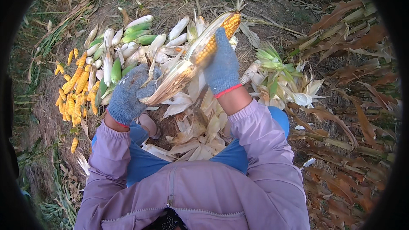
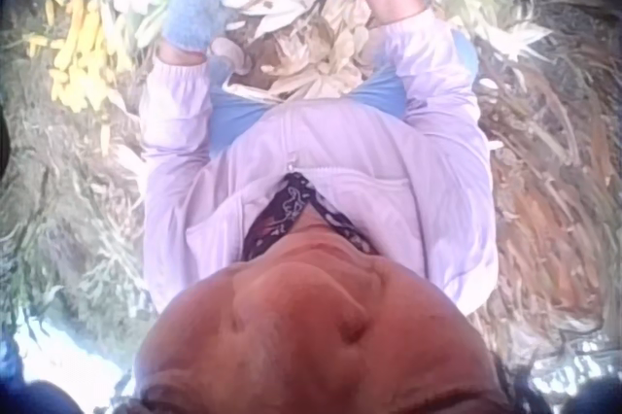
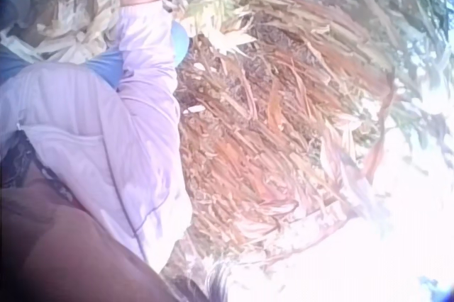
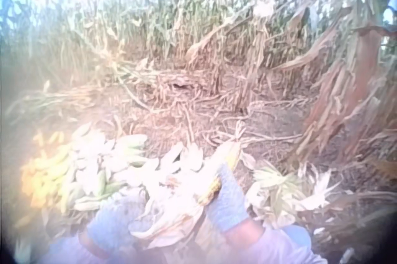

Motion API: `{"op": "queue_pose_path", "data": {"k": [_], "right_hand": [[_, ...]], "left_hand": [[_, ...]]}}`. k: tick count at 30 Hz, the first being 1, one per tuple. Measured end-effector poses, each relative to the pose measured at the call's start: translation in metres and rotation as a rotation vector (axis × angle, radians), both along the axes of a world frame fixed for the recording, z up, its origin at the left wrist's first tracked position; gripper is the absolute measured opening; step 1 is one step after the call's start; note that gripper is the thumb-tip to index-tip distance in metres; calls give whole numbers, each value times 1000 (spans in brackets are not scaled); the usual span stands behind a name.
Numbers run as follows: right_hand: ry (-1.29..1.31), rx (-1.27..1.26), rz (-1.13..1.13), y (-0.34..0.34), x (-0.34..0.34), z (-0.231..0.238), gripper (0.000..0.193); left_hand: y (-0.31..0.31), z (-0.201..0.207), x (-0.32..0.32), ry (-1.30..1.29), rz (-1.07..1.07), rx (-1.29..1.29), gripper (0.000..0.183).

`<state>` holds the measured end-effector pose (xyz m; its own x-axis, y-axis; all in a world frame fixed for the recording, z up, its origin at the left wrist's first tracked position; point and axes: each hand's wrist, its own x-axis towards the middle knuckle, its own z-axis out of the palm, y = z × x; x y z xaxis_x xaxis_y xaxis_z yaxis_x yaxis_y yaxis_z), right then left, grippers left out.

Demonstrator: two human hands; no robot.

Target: The person sits on the ground in a cornfield and shucks corn cobs by hand. They remove the husks and silk from each cob and place the cleaned cobs into a pile.

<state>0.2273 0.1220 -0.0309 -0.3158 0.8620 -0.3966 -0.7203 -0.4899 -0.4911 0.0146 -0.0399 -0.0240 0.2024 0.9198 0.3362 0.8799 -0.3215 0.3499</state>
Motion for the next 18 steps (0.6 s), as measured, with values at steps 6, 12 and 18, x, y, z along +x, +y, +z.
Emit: {"op": "queue_pose_path", "data": {"k": [6,12,18], "right_hand": [[-674,518,87,16,8,-8,52],[-1003,828,299,-24,-4,4,57],[-1101,1055,461,-56,-16,-7,76]], "left_hand": [[12,-37,-15,-324,328,-92,44],[36,-18,-15,-853,346,-79,36],[43,-4,6,-735,202,133,30]]}}
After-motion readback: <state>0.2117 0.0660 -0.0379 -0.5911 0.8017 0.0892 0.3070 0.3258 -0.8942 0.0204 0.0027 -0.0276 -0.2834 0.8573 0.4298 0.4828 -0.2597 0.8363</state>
